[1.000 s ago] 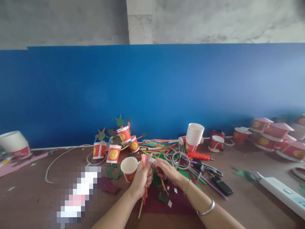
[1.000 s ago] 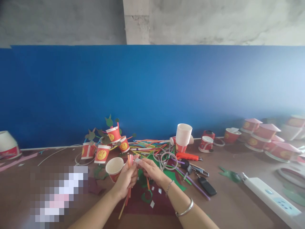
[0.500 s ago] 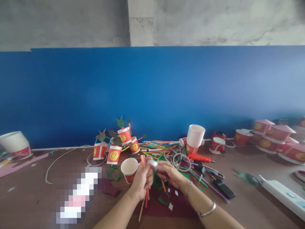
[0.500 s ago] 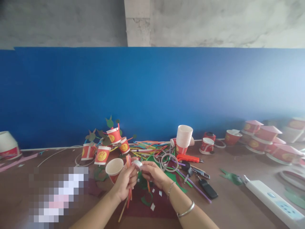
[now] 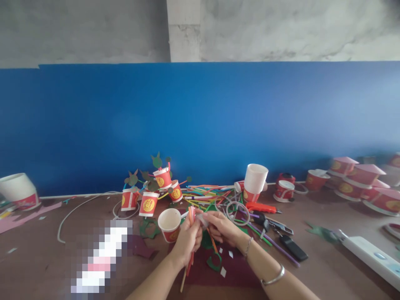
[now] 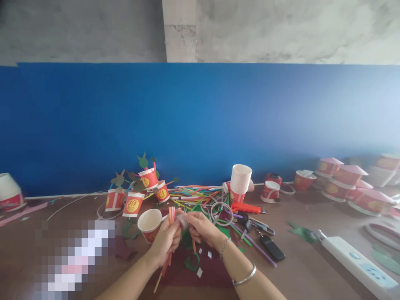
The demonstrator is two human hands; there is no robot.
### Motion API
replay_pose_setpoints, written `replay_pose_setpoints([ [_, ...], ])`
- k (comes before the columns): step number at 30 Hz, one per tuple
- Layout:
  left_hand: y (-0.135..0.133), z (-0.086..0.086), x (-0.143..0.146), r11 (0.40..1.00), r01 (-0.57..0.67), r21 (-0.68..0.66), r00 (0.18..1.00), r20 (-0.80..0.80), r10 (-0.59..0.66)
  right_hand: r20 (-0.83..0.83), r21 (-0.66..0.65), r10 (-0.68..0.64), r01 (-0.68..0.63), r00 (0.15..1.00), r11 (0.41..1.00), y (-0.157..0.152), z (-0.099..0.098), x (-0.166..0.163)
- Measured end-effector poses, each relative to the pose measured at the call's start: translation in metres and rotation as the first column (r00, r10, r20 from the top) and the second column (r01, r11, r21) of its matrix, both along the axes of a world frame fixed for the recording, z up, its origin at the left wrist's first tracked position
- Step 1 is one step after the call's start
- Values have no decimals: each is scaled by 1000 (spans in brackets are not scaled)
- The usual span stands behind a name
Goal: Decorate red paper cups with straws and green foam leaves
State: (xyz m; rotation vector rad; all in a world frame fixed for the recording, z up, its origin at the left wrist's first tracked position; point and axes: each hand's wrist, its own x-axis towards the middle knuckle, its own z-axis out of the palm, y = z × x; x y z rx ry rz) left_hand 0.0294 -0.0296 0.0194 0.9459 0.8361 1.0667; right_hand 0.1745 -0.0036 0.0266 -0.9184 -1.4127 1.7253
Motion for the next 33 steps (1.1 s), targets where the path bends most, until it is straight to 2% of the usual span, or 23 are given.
replay_pose_setpoints([
  [5, 1, -3, 0, 999, -40, -5, 999, 28, 40, 115, -5, 46, -45, 992, 999, 1, 1, -2],
  [16, 4, -5, -2, 998, -48, -38, 991, 122, 53, -30, -4, 30, -30, 999, 1000, -2, 1, -8],
  [24, 4, -1, -3, 999, -45, -29, 985, 164, 50, -112, -31, 43, -47, 993, 998, -3, -1, -9],
  [33, 5, -3, -4, 1000, -16, -18, 986, 166, 19, -103, -26, 40, -43, 994, 999, -4, -1, -8],
])
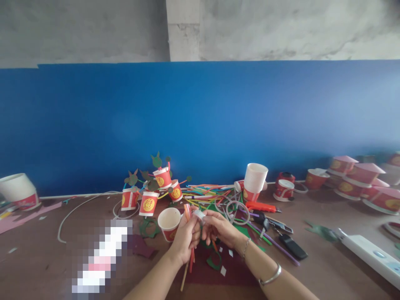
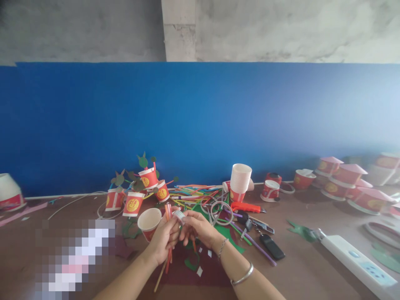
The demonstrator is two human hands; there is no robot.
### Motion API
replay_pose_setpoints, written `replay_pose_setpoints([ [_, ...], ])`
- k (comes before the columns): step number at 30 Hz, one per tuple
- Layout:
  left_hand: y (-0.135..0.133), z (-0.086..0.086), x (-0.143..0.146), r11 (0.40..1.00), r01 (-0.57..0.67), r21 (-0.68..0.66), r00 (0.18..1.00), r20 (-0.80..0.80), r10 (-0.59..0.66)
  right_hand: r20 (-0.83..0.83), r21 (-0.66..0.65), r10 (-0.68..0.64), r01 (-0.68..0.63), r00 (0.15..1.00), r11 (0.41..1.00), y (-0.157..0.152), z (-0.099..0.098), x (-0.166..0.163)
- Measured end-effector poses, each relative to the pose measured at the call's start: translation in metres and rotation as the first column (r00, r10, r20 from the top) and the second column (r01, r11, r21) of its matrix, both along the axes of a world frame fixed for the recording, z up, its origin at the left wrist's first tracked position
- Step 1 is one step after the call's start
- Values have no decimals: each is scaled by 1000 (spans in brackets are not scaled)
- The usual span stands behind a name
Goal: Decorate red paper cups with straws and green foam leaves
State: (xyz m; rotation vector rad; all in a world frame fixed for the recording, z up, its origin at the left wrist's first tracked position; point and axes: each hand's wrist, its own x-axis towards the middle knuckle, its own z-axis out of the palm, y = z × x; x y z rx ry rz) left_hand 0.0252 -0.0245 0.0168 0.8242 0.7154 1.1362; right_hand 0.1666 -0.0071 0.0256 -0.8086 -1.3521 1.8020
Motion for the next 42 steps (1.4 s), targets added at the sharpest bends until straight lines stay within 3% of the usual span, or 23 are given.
replay_pose_setpoints([
  [15, -3, 6, 2, 999, -34, -15, 999, 9, 34, -86, -44, -5, 2, 996, 999, 0, -1, -1],
  [42, 1, -1, 0, 999, -23, -38, 998, 57, 25, -127, -59, -40, 32, 991, 998, 1, -5, -2],
])
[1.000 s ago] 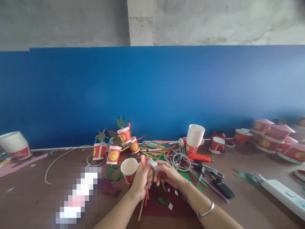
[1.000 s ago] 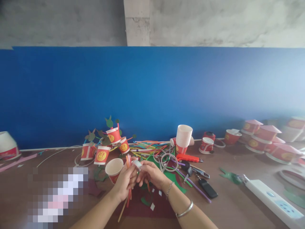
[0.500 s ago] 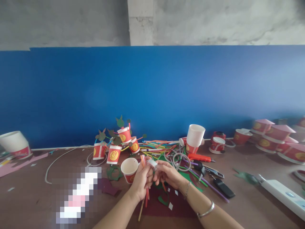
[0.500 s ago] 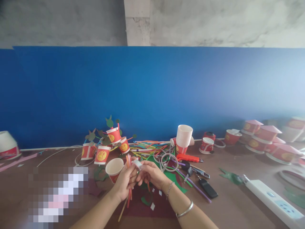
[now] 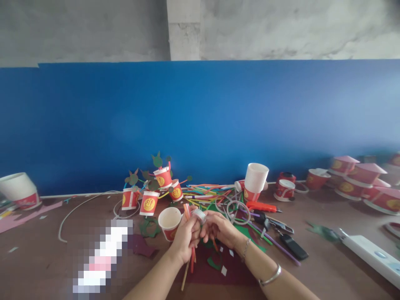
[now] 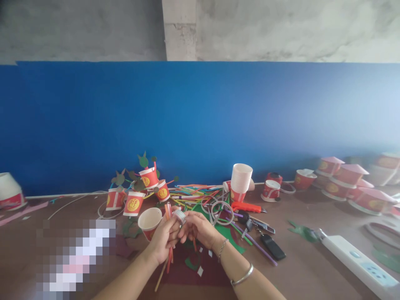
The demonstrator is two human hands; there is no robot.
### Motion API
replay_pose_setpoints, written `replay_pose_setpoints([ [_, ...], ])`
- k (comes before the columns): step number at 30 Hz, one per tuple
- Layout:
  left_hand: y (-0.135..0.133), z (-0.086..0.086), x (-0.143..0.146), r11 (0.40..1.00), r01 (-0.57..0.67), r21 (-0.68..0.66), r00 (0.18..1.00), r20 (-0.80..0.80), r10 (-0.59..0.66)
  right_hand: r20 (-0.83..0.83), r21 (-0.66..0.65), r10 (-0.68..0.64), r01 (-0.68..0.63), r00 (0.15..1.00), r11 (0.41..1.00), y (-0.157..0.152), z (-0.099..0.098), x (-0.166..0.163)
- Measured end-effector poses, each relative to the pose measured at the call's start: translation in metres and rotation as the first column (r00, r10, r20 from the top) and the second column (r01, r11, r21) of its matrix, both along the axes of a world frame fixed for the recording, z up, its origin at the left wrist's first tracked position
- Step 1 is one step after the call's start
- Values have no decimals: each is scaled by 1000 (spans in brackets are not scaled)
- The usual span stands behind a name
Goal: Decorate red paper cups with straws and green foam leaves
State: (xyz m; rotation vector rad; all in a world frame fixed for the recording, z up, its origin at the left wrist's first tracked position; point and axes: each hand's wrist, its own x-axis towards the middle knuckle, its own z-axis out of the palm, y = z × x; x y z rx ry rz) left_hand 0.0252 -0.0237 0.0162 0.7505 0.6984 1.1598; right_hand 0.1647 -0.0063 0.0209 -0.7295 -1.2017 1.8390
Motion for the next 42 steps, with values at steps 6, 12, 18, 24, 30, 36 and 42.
replay_pose_setpoints([
  [6, -1, 0, 0, 1000, 25, 8, 1000, 11, -25, 14, -1, -27, 27, 1000, 1000, -1, 1, -1],
  [12, -1, 2, 0, 1000, 5, -7, 1000, 4, -5, 24, -6, -22, 23, 999, 1000, -1, 2, -1],
  [18, 0, -2, 0, 1000, 18, 0, 1000, -7, -18, -3, -16, -27, 27, 1000, 1000, 0, -2, -2],
  [24, -1, -3, 1, 1000, 13, 10, 999, -30, -12, 16, -10, -2, 3, 1000, 1000, 2, -4, 0],
  [30, -3, -5, 3, 999, 2, 53, 989, -145, 6, 108, 15, -37, 35, 993, 999, 3, -6, -1],
  [36, -2, -7, 3, 998, -6, 60, 991, -135, 14, 97, 14, -22, 21, 995, 1000, 2, -5, 0],
  [42, -3, 0, 3, 998, 2, 70, 991, -134, 8, 82, 15, -25, 24, 996, 1000, 1, -3, -1],
])
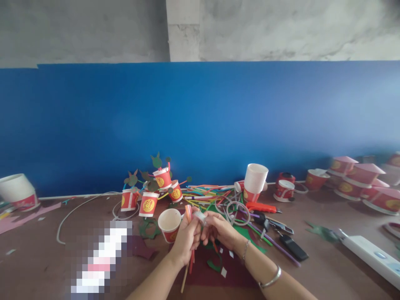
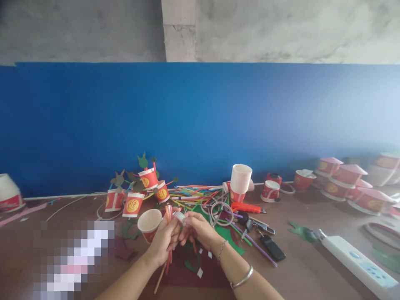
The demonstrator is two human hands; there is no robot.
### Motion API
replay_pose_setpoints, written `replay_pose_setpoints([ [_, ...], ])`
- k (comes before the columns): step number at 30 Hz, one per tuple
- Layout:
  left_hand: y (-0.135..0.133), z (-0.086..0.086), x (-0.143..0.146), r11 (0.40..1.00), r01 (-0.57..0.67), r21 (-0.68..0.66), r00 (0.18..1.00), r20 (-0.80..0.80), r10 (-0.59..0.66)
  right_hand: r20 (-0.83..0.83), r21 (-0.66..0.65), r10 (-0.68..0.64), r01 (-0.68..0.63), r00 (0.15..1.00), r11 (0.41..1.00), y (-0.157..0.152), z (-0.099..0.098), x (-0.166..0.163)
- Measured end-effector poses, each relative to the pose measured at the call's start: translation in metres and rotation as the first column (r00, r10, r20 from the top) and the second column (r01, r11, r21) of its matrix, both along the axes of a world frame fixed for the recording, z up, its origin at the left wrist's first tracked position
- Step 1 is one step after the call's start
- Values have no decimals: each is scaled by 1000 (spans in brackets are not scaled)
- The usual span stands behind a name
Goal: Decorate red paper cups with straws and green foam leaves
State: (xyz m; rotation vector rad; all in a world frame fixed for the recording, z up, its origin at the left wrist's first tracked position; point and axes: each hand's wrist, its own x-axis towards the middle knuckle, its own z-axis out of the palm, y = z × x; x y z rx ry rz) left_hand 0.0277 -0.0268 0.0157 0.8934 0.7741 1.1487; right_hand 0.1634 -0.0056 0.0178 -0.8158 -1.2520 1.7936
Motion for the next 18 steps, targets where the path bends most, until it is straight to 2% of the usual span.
replay_pose_setpoints([
  [4, -3, 5, 2, 1000, 2, 9, 999, -43, -1, 47, 21, -24, 23, 999, 1000, -1, 2, -1],
  [9, -4, 2, 3, 1000, -3, 7, 1000, -30, 4, 32, 19, -3, 3, 999, 1000, -1, 2, -1],
  [18, 1, 5, -1, 995, 35, -96, 981, 194, -15, -14, 1, 24, -24, 1000, 1000, -1, 2, 0],
])
